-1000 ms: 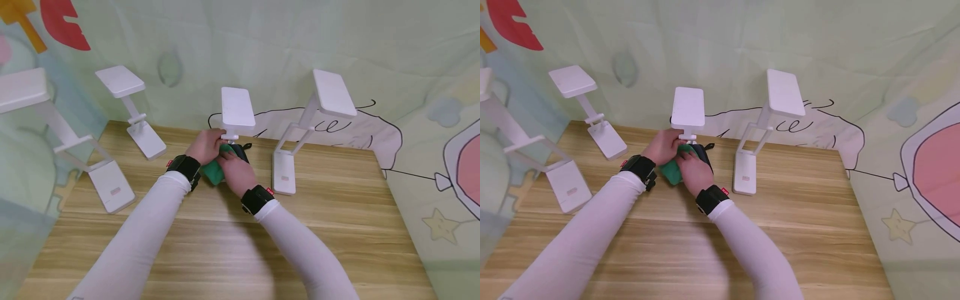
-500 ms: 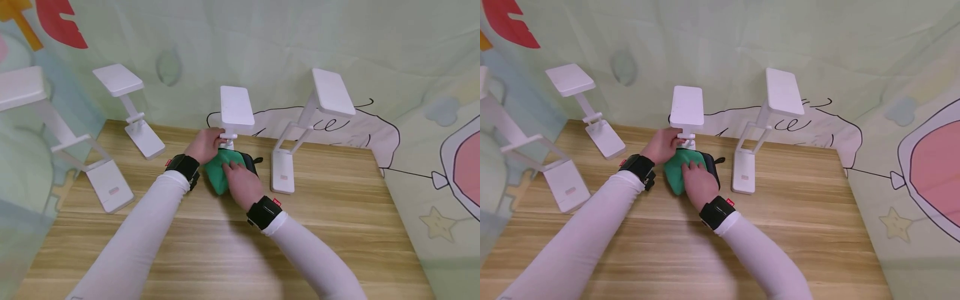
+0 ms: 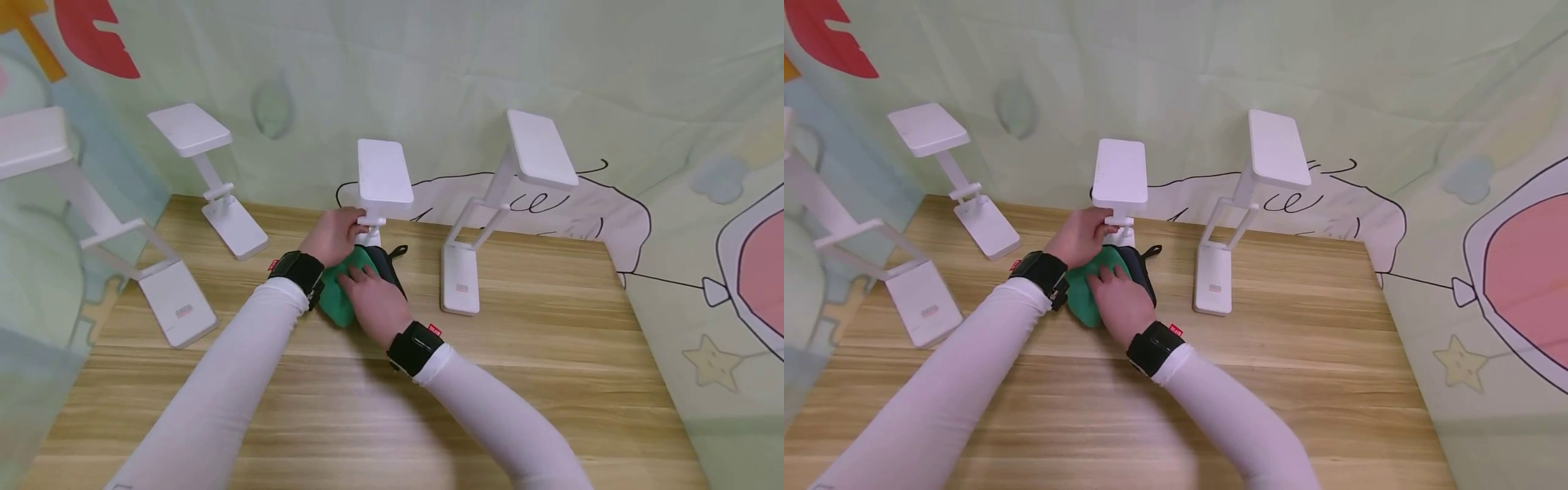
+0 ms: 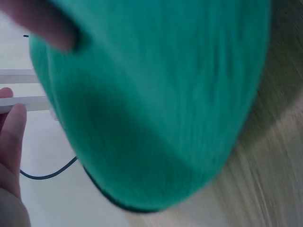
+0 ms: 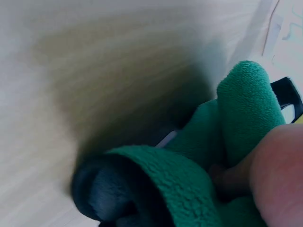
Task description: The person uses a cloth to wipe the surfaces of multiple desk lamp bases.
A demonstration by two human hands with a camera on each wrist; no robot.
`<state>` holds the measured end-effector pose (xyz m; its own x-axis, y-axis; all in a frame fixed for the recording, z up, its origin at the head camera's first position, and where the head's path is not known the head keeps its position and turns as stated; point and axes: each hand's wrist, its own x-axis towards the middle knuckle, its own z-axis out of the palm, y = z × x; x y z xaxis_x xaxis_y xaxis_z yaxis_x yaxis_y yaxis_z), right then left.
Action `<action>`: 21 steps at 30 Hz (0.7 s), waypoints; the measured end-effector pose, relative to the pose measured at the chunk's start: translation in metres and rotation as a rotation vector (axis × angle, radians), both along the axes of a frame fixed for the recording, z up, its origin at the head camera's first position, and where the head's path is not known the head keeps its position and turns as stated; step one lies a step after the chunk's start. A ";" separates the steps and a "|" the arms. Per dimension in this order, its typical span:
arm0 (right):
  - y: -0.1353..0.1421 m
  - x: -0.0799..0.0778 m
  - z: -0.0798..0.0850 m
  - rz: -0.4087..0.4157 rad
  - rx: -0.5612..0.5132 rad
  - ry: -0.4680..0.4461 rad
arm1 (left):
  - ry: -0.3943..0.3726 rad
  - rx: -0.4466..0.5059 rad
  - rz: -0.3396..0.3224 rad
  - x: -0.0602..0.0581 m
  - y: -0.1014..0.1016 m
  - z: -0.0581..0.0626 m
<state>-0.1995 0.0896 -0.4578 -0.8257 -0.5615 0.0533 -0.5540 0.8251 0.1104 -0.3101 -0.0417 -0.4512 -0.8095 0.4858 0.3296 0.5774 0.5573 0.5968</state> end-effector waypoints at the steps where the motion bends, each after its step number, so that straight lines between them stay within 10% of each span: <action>1: -0.001 -0.004 -0.001 0.002 -0.003 0.005 | -0.002 -0.006 0.002 0.000 0.000 0.000; 11: 0.008 -0.037 -0.011 -0.016 -0.083 0.040 | -0.039 -0.019 0.011 0.001 0.001 0.002; 21: 0.019 -0.028 -0.002 -0.074 -0.104 -0.010 | -0.034 -0.015 0.010 -0.001 0.000 0.000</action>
<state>-0.2271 0.1088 -0.4597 -0.8653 -0.4912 0.0997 -0.4921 0.8704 0.0170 -0.3112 -0.0417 -0.4509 -0.8251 0.4823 0.2943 0.5510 0.5720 0.6077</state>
